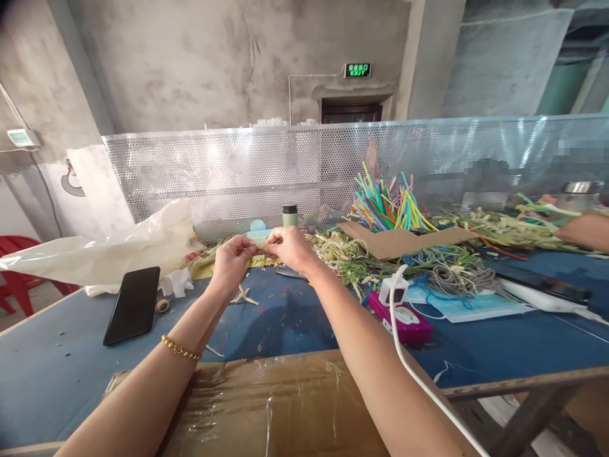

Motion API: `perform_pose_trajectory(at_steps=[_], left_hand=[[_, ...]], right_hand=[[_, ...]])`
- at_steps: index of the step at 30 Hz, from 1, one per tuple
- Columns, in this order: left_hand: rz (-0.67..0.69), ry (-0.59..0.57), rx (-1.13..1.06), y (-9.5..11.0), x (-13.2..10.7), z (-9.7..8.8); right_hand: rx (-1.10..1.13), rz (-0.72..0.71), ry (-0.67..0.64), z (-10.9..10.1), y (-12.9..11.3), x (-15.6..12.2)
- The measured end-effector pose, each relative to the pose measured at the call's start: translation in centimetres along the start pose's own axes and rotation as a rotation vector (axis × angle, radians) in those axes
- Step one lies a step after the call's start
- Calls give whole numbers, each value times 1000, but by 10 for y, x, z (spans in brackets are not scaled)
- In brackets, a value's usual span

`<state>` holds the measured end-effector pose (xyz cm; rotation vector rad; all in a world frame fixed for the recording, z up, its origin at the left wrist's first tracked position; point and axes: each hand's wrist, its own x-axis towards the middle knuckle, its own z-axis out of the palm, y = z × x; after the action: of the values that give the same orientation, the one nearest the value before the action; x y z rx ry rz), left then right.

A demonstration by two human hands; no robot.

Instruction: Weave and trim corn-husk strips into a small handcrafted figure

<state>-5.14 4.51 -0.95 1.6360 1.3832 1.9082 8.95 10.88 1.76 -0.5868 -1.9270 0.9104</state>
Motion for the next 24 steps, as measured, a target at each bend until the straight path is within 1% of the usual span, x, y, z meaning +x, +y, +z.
perform_pose_trajectory(at_steps=[2, 4, 6, 7, 8, 10, 12, 13, 15, 19, 21, 24], left_hand=[[102, -21, 153, 0, 0, -3], [173, -78, 269, -1, 0, -5], [199, -198, 395, -4, -2, -5], [196, -273, 455, -7, -4, -4], [187, -354, 508, -11, -6, -3], [167, -477, 548, -18, -11, 1], [156, -559, 553, -24, -16, 5], [153, -594, 556, -27, -19, 7], [143, -645, 565, -29, -22, 9], [101, -701, 623, -30, -23, 10], [71, -730, 669, -29, -22, 10], [31, -766, 744, -28, -21, 8]], right_hand=[[-152, -90, 3, -3, 1, -1], [-334, -151, 7, -6, 4, -4], [-517, -175, -24, -6, 9, -9], [-603, -170, -67, -5, 12, -13], [-678, -155, -139, -4, 15, -16], [-796, -96, -341, -1, 21, -23], [-867, -37, -512, 2, 25, -29], [-889, -20, -563, 3, 26, -32], [-926, -9, -593, 6, 26, -35], [-1011, -6, -585, 9, 17, -43], [-1058, 0, -576, 10, 12, -49], [-1115, 10, -606, 8, 7, -62]])
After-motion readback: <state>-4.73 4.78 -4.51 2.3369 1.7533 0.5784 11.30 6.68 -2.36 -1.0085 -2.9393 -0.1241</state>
